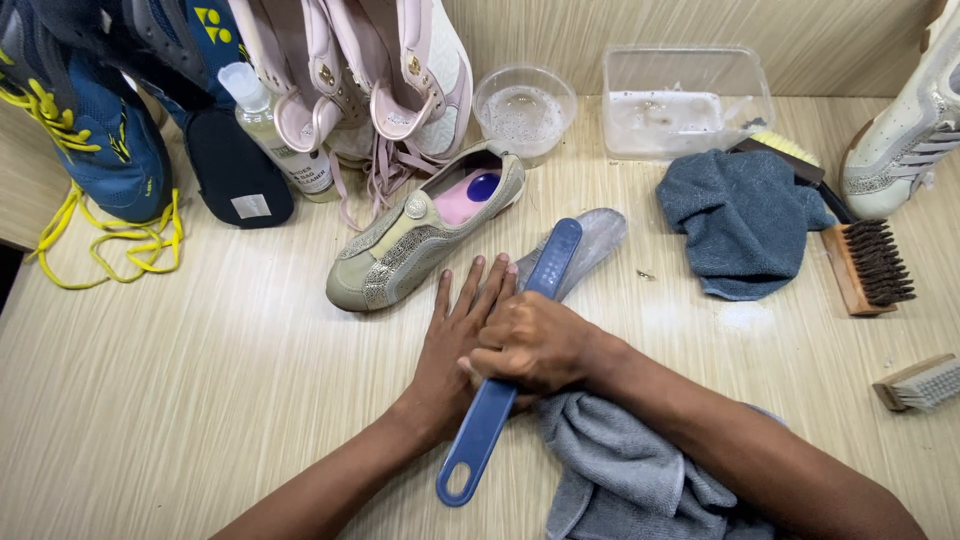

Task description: The person scrubs a shoe insole with a blue brush and a smaller brush, then wipes it with a gray cloth. The insole is flipped to clean both sides. The person uses a container of soapy water and a towel during the process.

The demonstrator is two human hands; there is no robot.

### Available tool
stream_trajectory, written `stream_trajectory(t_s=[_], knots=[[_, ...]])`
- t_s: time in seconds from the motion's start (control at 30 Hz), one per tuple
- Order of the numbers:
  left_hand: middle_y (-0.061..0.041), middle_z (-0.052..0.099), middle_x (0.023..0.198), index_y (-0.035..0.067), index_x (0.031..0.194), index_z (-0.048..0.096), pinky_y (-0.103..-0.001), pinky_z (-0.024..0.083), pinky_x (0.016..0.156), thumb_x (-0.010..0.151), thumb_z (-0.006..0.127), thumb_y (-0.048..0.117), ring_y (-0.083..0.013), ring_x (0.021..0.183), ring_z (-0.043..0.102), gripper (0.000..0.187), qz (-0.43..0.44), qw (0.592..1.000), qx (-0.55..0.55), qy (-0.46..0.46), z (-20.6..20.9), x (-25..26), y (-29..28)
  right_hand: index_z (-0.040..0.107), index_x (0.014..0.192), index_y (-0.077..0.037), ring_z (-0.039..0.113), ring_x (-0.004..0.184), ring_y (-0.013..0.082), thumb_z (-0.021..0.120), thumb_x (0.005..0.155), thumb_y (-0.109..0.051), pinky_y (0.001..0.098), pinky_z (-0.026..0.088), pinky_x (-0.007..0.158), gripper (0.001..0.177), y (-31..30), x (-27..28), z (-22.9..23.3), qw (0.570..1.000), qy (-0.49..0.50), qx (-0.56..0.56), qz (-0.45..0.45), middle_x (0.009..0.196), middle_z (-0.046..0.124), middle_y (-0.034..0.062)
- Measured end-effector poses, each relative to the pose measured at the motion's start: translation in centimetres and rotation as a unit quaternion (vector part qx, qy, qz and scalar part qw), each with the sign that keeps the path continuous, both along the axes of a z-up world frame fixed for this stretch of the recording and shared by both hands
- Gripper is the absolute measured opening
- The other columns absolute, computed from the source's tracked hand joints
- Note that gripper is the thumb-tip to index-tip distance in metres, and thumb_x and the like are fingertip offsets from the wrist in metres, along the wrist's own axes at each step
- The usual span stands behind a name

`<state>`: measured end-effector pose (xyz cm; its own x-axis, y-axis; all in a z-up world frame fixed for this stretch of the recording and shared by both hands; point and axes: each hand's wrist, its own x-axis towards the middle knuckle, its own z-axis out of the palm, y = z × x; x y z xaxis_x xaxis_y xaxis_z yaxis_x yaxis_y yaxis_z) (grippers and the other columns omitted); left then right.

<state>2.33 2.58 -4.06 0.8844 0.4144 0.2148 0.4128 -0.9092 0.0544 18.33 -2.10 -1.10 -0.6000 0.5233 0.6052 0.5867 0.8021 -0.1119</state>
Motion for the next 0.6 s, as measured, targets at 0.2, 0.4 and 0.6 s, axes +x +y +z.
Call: stream_trajectory(t_s=[0.2, 0.4, 0.6], knots=[[-0.015, 0.038, 0.167, 0.012, 0.156, 0.047, -0.063, 0.018, 0.123, 0.093, 0.057, 0.053, -0.0397, 0.154, 0.032, 0.075, 0.001, 0.994, -0.106, -0.024, 4.1, 0.5, -0.3, 0.063, 0.083, -0.016, 0.063, 0.05, 0.02, 0.062, 0.089, -0.075, 0.0351, 0.056, 0.05, 0.059, 1.7, 5.7, -4.0, 0.997, 0.0, -0.03, -0.073, 0.059, 0.058, 0.0002], [-0.018, 0.034, 0.168, 0.003, 0.16, 0.033, -0.057, 0.014, 0.125, 0.082, 0.06, 0.028, -0.0385, 0.155, 0.029, 0.086, -0.003, 0.986, -0.166, -0.016, 7.4, -0.3, -0.6, 0.063, 0.075, -0.017, 0.057, 0.044, 0.0159, 0.068, 0.089, -0.042, 0.0296, 0.053, 0.046, 0.029, -0.2, 8.1, -2.6, 0.993, 0.036, -0.062, -0.089, 0.055, 0.055, -0.0028], [-0.016, 0.035, 0.168, 0.003, 0.161, 0.031, -0.053, 0.012, 0.127, 0.076, 0.061, 0.018, -0.0344, 0.155, 0.028, 0.092, 0.006, 0.995, -0.1, 0.001, 3.6, -0.2, -0.1, 0.056, 0.069, -0.016, 0.05, 0.042, 0.0135, 0.066, 0.091, -0.028, 0.0265, 0.047, 0.043, 0.027, -1.9, 0.7, 1.1, 0.999, 0.004, -0.022, -0.028, 0.053, 0.047, -0.0047]])
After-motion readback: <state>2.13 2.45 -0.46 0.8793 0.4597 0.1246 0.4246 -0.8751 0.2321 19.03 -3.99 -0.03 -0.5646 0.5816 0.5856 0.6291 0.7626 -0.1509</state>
